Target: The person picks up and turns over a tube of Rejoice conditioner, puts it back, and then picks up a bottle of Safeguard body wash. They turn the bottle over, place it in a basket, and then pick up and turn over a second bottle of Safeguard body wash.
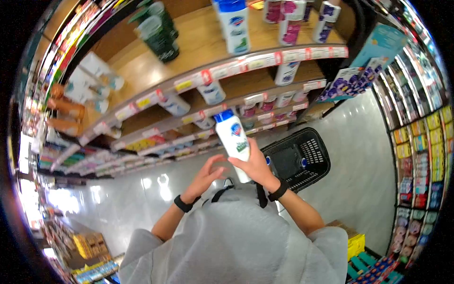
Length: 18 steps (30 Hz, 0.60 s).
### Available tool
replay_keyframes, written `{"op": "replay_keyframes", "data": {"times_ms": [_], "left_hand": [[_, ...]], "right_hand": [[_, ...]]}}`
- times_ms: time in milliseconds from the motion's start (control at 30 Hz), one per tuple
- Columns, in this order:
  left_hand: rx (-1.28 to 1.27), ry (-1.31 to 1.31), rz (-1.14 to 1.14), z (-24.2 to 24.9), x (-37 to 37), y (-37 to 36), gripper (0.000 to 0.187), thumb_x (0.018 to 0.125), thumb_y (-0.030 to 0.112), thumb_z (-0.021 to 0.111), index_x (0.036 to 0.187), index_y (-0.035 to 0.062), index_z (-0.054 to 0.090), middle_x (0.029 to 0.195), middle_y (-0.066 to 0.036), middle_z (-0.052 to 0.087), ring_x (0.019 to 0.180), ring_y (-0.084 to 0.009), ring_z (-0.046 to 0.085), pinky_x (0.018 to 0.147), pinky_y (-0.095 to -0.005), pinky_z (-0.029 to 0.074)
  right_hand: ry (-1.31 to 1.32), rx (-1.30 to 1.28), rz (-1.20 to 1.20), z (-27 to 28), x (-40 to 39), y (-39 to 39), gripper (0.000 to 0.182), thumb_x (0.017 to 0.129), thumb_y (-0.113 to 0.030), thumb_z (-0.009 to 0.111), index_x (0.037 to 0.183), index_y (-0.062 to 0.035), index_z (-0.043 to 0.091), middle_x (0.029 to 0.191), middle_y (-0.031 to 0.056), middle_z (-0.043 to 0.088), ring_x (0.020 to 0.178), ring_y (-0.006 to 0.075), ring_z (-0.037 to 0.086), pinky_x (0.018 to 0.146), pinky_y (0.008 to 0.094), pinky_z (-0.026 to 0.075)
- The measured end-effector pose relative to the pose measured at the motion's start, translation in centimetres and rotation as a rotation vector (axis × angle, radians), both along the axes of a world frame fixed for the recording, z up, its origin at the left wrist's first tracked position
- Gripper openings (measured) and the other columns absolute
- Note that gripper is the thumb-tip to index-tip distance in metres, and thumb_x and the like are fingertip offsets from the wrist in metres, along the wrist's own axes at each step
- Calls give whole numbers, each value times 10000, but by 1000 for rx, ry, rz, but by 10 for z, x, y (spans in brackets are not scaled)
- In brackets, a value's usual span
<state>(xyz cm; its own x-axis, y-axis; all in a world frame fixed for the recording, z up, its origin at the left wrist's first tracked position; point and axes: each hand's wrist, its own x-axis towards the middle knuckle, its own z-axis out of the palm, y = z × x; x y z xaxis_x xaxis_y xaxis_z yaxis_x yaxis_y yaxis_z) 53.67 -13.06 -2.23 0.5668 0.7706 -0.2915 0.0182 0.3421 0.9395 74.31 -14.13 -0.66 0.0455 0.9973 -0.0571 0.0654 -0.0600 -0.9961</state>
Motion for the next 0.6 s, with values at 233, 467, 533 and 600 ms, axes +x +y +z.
{"op": "replay_keyframes", "data": {"times_ms": [233, 467, 533, 600], "left_hand": [[0, -218, 352, 30, -22, -21, 444, 936, 172, 559, 1298, -1, 371, 1222, -108, 521, 1130, -169, 512, 953, -331, 425], [-55, -275, 512, 44, -53, -38, 459, 1008, 343, 367, 1327, 14, 357, 1222, -86, 515, 1111, -154, 526, 930, -304, 435], [-9, -390, 560, 38, -58, -38, 489, 1013, 391, 331, 1328, 19, 357, 1224, -90, 512, 1092, -150, 537, 916, -303, 447], [-96, -482, 564, 35, -63, -37, 610, 991, 501, 230, 1390, 47, 318, 1332, -138, 481, 1161, -255, 546, 980, -394, 461]], "right_hand": [[107, 43, 292, 23, -54, -7, 604, 859, -160, 638, 1379, -16, 365, 1176, 122, 525, 1066, 188, 531, 908, 315, 428], [144, -42, 541, 42, -72, -6, 758, 823, -143, 673, 1461, -70, 269, 1296, 122, 476, 1153, 175, 487, 912, 307, 423], [106, 42, 569, 40, -82, -8, 793, 814, -151, 681, 1471, -78, 243, 1372, 141, 411, 1248, 198, 418, 955, 321, 397], [51, 41, 660, 44, -93, -9, 957, 782, -196, 717, 1488, -49, 88, 1450, 179, 275, 1334, 259, 310, 1019, 373, 344]]}}
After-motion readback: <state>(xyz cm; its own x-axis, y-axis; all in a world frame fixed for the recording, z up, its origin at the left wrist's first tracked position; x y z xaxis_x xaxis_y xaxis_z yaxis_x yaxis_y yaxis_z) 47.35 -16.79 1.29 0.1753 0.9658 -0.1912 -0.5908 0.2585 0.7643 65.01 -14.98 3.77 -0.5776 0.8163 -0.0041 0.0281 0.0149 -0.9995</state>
